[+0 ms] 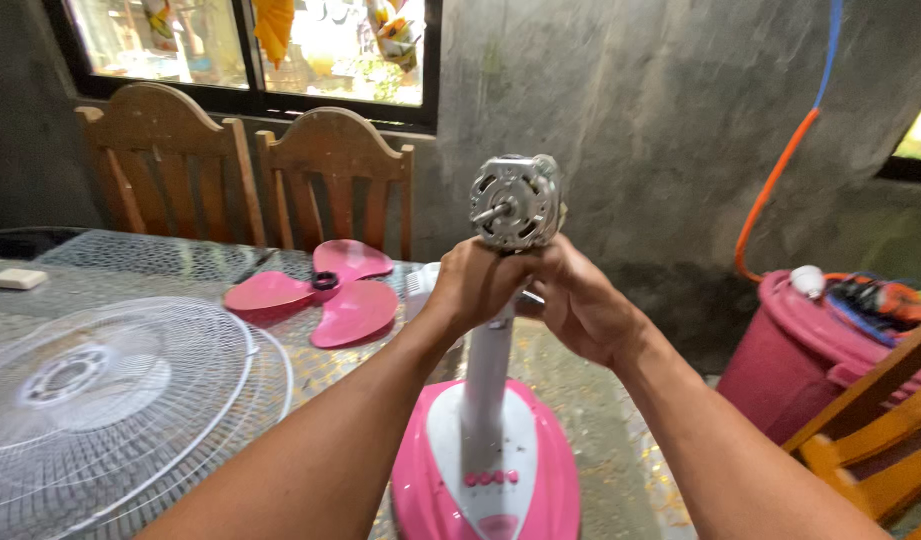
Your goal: The person reassembles a pink table fan by attaching the motor to the stand, securing it with a plastic collar, wiping the motor and stand with a cloth, and fitting the rear motor cover. The fan blades and front grille remain on the table.
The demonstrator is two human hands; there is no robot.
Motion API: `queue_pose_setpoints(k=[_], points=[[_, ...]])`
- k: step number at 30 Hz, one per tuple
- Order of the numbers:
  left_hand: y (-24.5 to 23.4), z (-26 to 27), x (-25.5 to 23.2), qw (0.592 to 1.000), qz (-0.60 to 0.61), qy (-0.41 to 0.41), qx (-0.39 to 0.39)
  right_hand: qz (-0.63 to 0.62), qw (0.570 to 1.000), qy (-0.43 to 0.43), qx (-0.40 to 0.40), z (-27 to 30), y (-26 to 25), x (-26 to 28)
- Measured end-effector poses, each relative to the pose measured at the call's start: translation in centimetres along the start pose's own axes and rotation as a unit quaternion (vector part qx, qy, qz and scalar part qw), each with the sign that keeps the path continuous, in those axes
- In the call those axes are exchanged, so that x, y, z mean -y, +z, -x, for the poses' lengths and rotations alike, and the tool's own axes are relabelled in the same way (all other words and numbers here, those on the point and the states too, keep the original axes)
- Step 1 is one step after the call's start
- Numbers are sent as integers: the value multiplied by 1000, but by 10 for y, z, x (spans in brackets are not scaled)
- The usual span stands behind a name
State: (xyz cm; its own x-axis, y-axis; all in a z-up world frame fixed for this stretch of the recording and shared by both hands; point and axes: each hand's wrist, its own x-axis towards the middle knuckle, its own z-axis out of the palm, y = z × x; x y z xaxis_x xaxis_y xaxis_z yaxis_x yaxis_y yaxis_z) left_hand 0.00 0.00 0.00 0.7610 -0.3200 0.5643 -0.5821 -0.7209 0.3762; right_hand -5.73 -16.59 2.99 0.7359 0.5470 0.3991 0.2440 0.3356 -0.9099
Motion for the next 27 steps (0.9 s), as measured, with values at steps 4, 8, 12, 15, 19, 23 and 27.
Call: queue_pose_setpoints(k=[4,8,12,15,19,23,27], points=[[0,16,-17,929,327,-163,-51,20,997,-8,-75,-21,-3,4],[11,43,-27,856,449,-228,-118,75,983,21,-164,-27,11,-1],[17,52,-24,824,520,-197,-107,38,982,44,-179,-26,19,-1],[21,67,-19,838,497,-189,-125,12,977,73,-200,-28,19,-6],[23,94,-1,925,289,-198,-144,66,981,75,-168,-29,17,-11],[26,90,9,930,311,-154,-119,107,961,165,-193,-37,19,-4],[31,78,1,832,546,-54,-77,129,944,212,-217,-40,26,0]])
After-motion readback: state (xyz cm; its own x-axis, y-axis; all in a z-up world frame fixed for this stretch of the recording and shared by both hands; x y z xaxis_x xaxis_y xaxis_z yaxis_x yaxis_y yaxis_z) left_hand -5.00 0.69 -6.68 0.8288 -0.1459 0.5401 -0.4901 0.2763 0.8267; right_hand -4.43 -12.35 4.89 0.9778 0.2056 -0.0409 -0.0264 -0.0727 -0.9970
